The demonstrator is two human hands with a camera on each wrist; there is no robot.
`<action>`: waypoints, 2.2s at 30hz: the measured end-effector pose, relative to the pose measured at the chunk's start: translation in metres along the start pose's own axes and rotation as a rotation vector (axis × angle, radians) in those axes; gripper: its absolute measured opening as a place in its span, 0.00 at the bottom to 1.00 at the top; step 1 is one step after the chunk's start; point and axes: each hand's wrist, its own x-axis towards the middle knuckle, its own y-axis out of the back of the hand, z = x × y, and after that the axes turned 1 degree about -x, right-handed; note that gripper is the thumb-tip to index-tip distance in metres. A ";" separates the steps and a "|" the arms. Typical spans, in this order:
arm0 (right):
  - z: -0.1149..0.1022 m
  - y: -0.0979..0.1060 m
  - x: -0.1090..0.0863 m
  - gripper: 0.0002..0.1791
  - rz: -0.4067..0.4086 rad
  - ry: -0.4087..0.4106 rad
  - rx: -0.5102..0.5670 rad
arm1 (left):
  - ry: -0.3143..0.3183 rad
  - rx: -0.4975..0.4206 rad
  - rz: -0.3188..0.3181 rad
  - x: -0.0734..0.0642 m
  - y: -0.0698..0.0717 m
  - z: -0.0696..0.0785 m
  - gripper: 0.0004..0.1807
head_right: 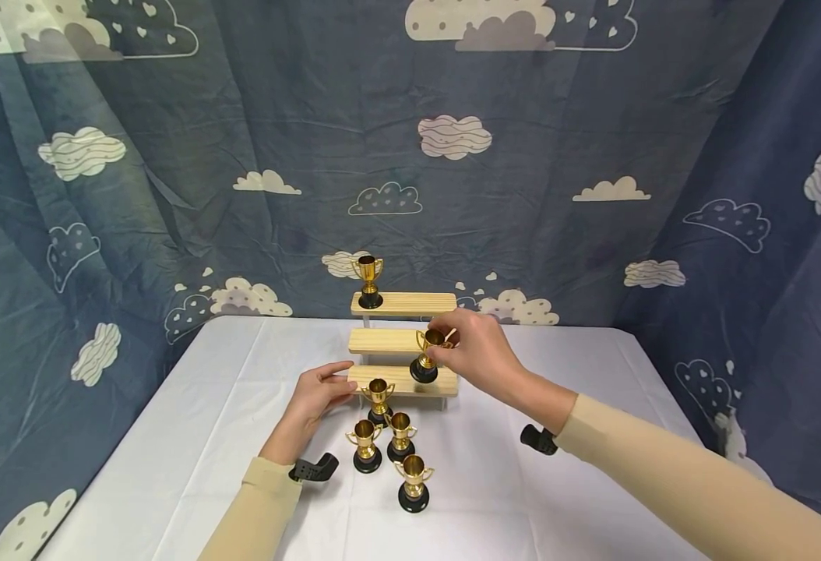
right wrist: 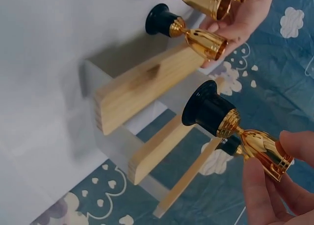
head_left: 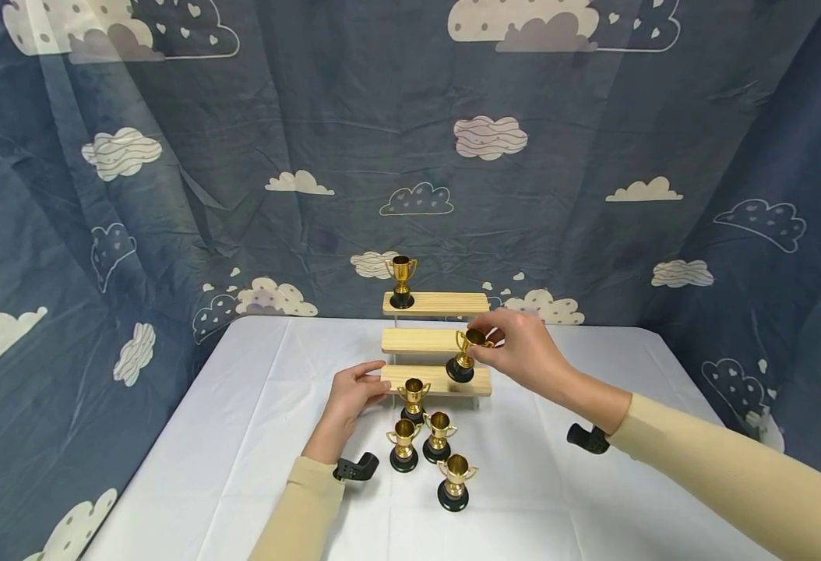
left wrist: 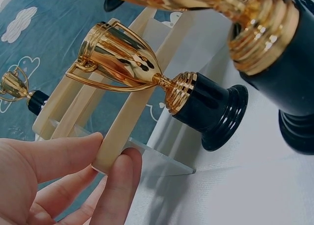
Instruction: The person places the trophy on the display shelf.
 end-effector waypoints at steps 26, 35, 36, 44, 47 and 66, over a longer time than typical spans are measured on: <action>0.005 0.004 0.037 0.16 0.063 -0.036 -0.001 | 0.015 -0.019 0.005 0.001 0.001 0.000 0.27; 0.003 0.006 0.050 0.15 0.073 -0.050 -0.012 | 0.013 -0.009 0.004 0.002 0.001 0.001 0.27; 0.003 0.007 0.052 0.15 0.073 -0.052 -0.008 | 0.014 -0.009 0.003 0.002 0.001 0.001 0.27; 0.002 0.006 0.065 0.14 0.087 -0.049 -0.035 | 0.010 -0.005 -0.007 0.003 0.002 -0.001 0.27; 0.003 0.005 0.069 0.16 0.090 -0.060 -0.045 | -0.003 -0.010 -0.020 0.002 0.002 -0.001 0.28; 0.007 -0.003 0.095 0.17 0.074 -0.086 -0.050 | 0.003 -0.017 -0.013 0.002 0.002 0.000 0.27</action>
